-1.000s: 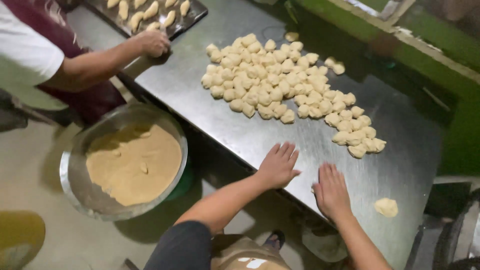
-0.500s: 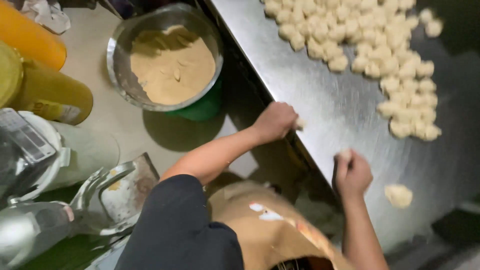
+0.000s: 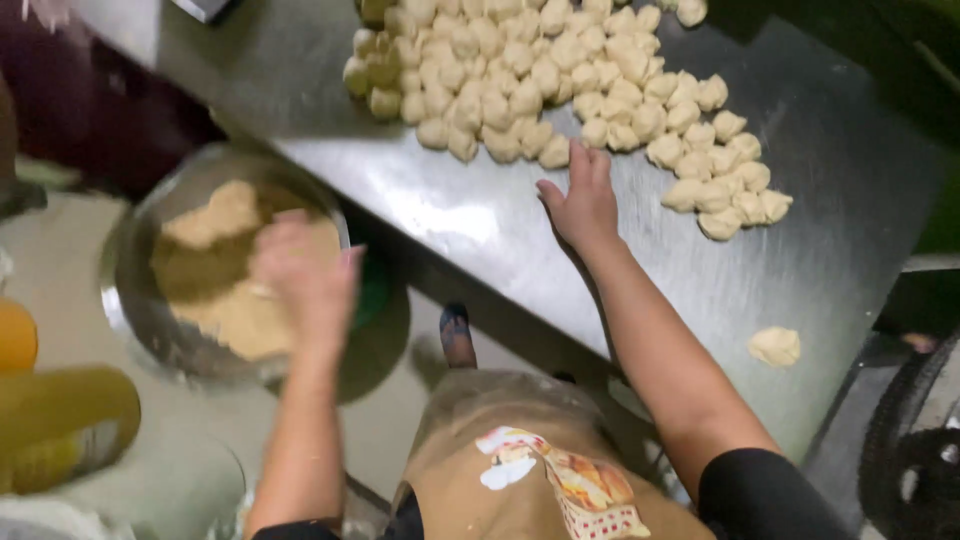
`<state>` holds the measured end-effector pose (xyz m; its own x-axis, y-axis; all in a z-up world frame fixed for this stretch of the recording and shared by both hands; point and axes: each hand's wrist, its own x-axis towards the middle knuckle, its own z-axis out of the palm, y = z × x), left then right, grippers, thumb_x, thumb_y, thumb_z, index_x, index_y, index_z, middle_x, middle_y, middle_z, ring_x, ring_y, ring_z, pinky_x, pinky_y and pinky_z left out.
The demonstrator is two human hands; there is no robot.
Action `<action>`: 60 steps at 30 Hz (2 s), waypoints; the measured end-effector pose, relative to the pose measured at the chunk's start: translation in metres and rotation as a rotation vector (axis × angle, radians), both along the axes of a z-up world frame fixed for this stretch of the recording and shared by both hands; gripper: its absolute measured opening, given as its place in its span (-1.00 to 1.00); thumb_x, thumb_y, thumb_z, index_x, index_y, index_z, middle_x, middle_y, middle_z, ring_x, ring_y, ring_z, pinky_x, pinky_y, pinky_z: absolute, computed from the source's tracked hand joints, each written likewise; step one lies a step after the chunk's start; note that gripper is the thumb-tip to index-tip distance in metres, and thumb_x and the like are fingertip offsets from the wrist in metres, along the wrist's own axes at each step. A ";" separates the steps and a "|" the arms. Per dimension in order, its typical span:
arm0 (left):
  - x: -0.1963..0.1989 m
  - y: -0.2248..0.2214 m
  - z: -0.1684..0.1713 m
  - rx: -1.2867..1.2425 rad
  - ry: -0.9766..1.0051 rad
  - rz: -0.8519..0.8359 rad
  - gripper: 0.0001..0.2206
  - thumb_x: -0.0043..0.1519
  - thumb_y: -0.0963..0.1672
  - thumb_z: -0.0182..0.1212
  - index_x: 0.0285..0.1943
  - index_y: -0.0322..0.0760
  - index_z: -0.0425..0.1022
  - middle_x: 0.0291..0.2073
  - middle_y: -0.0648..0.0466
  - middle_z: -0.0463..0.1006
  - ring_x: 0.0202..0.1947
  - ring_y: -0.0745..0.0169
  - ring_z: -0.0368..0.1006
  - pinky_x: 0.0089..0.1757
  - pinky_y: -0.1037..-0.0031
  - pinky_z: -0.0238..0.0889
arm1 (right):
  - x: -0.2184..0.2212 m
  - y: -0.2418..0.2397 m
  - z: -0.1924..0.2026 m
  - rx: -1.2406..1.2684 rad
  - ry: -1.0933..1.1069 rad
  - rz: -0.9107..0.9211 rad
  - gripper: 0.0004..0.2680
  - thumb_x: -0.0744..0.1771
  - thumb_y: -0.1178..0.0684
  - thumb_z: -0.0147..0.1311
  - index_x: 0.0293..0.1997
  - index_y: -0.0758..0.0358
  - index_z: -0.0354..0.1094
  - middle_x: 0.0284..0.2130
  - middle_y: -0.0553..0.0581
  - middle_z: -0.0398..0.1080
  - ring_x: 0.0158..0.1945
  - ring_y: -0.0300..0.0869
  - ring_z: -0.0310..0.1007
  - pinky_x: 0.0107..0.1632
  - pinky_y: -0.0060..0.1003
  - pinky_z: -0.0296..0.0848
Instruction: Shaping small pieces of dough into rolls on a metal preparation table in a bakery.
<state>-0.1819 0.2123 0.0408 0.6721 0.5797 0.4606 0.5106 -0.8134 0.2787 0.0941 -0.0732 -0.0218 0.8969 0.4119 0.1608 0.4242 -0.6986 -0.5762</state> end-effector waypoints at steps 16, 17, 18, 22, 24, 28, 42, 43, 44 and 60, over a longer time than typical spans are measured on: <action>0.124 -0.150 -0.084 -0.208 -0.378 -0.826 -0.76 0.25 -0.20 0.22 0.10 -0.22 0.59 -0.09 -0.04 0.47 -0.09 -0.07 0.49 -0.07 0.28 0.44 | -0.099 -0.213 0.012 0.418 0.112 -0.289 -0.79 0.35 0.19 0.20 0.10 0.29 0.42 -0.21 0.28 0.43 -0.12 0.07 0.50 -0.05 -0.04 0.46; 0.126 -0.159 -0.081 -0.147 -0.197 -0.734 -0.59 0.12 -0.09 0.39 0.18 -0.18 0.54 -0.01 -0.03 0.45 0.15 -0.41 0.21 0.06 -0.05 0.18 | -0.096 -0.215 0.009 0.640 0.243 -0.249 -0.81 0.38 0.21 0.10 0.12 0.31 0.34 -0.27 0.24 0.41 -0.29 -0.05 0.47 -0.24 -0.18 0.49; 0.128 -0.168 -0.077 -0.086 -0.018 -0.639 -0.38 -0.01 0.02 0.55 0.27 -0.13 0.50 0.07 -0.02 0.43 0.39 -0.75 -0.07 0.19 -0.38 -0.08 | -0.094 -0.217 0.006 0.861 0.376 -0.203 -0.82 0.41 0.24 0.00 0.15 0.33 0.26 -0.33 0.21 0.39 -0.46 -0.17 0.44 -0.44 -0.31 0.52; 0.120 -0.270 0.001 -0.775 0.041 -0.979 -0.31 0.36 -0.05 0.23 0.63 -0.27 -0.01 0.47 -0.43 0.14 0.42 -0.65 0.02 0.33 -0.23 -0.04 | -0.092 -0.228 0.009 1.243 0.602 0.028 -0.78 0.39 0.24 -0.06 0.17 0.34 0.16 -0.37 0.27 0.34 -0.57 -0.13 0.38 -0.65 -0.25 0.42; 0.135 -0.301 -0.051 -1.273 -0.099 -1.139 -0.51 0.26 -0.17 0.39 0.41 -0.10 0.44 0.12 -0.01 0.62 0.23 0.19 0.46 0.23 0.27 0.27 | -0.096 -0.215 0.038 1.211 0.636 0.167 -0.76 0.37 0.25 0.01 0.17 0.44 0.19 -0.27 0.30 0.44 -0.44 -0.10 0.53 -0.45 -0.26 0.58; 0.118 -0.260 -0.049 -1.045 -0.158 -0.952 -0.73 0.28 -0.08 0.35 0.13 -0.22 0.65 -0.07 -0.09 0.69 0.03 -0.07 0.59 0.08 0.22 0.40 | -0.101 -0.239 0.093 1.013 -0.025 -0.157 -0.74 0.36 0.20 -0.13 0.16 0.48 0.31 -0.42 0.19 0.29 -0.48 -0.20 0.39 -0.46 -0.39 0.39; 0.178 -0.261 -0.025 0.248 0.157 -1.077 -0.42 0.22 0.22 -0.20 -0.48 -0.12 0.61 -0.51 -0.05 0.54 -0.41 -0.09 0.48 -0.29 0.07 0.24 | -0.115 -0.179 0.035 -0.438 -0.570 -0.098 -0.33 0.33 -0.53 -0.14 0.48 0.18 0.10 0.33 0.50 0.13 0.43 0.44 0.03 0.35 0.36 0.08; 0.184 -0.256 -0.021 0.245 0.144 -1.077 -0.42 0.22 0.22 -0.20 -0.48 -0.12 0.61 -0.51 -0.05 0.54 -0.41 -0.09 0.48 -0.29 0.07 0.24 | -0.106 -0.177 0.046 -0.446 -0.580 -0.099 -0.33 0.33 -0.53 -0.14 0.48 0.18 0.10 0.33 0.50 0.13 0.43 0.44 0.03 0.35 0.36 0.08; 0.190 -0.252 -0.018 0.102 0.355 -1.086 -0.38 0.25 0.26 -0.21 -0.31 -0.17 0.63 -0.33 -0.05 0.56 -0.21 -0.10 0.48 -0.17 0.06 0.29 | -0.098 -0.175 0.056 -0.621 -0.217 -0.033 -0.32 0.32 -0.61 -0.33 0.51 0.04 0.01 0.42 0.36 0.01 0.50 0.35 -0.11 0.40 0.32 0.00; 0.217 -0.247 -0.023 -0.104 0.446 -1.113 -0.42 0.36 0.14 -0.23 -0.28 -0.37 0.58 -0.38 -0.22 0.60 -0.22 -0.31 0.61 -0.21 -0.04 0.43 | -0.074 -0.176 0.018 -0.455 -0.454 -0.225 -0.53 0.35 -0.54 -0.34 -0.51 0.02 0.20 -0.56 0.07 0.19 -0.35 0.00 0.40 -0.22 -0.01 0.39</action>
<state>0.0346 -0.0351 0.0175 0.9159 -0.3989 0.0457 -0.3891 -0.8536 0.3463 0.0199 -0.2488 -0.0043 0.8531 0.3390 0.3967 0.3705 -0.9288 -0.0031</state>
